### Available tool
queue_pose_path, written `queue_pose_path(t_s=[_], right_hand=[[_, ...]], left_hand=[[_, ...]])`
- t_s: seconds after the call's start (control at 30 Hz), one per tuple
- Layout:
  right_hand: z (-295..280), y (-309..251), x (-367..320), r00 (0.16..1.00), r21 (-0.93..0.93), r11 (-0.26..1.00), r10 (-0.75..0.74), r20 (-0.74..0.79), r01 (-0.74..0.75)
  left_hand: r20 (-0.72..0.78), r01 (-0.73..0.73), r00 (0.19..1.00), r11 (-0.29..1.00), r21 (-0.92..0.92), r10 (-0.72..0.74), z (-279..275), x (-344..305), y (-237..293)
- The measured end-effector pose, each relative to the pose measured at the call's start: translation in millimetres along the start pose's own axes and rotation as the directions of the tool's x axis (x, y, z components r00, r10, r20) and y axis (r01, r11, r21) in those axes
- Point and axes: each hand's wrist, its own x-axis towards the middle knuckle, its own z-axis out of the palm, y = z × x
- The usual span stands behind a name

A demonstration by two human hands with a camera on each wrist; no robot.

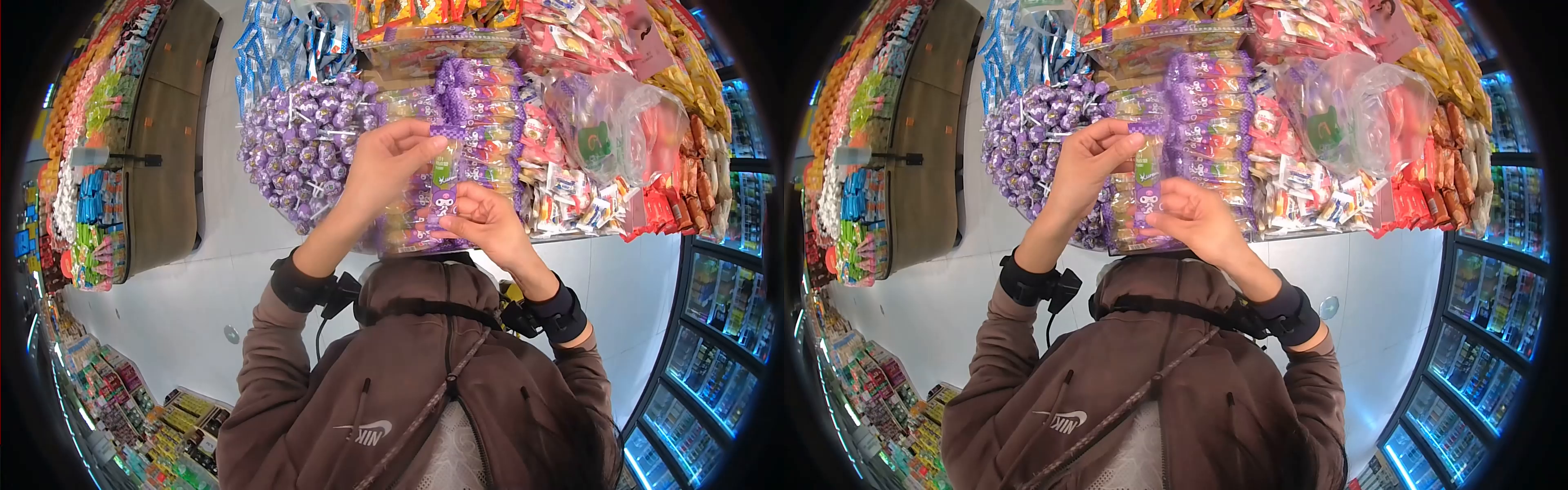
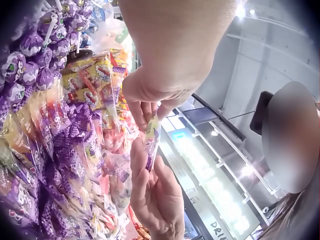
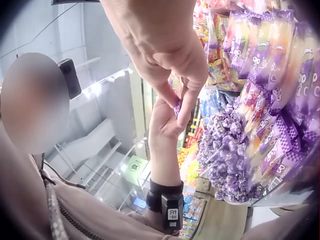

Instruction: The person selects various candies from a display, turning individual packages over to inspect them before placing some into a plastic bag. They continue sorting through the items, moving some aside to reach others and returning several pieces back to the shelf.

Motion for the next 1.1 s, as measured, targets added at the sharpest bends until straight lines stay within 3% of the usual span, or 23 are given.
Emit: queue_pose_path(t_s=[0.1,0.3,0.5,0.7,0.9,1.0,1.1], right_hand=[[3,-4,1,0.998,0.061,0.996,0.061,-0.029,-0.059],[-6,-1,3,0.997,-0.153,0.985,0.078,0.023,-0.074],[-6,6,3,0.999,-0.081,0.996,0.038,0.018,-0.036],[-9,9,1,0.999,-0.179,0.983,0.037,0.001,-0.036],[2,-4,-3,0.999,-0.075,0.996,0.039,0.025,-0.037],[-3,-3,-5,0.991,-0.268,0.954,0.128,-0.047,-0.136],[2,5,-5,0.999,0.010,0.999,0.050,0.009,-0.050]], left_hand=[[0.011,0.017,1.000,0.999,0.044,-0.017,-3,1,-2],[0.016,-0.018,1.000,1.000,-0.007,0.018,1,-1,-1],[0.009,-0.031,1.000,0.997,0.071,0.030,0,0,-5],[-0.005,-0.005,1.000,0.996,0.092,0.006,-1,-1,-7],[-0.001,0.021,1.000,0.996,0.085,-0.021,-2,-2,-8],[-0.024,0.022,1.000,0.998,0.059,-0.020,-3,-2,-9],[-0.050,0.013,0.999,0.991,0.130,-0.007,-4,-2,-9]])
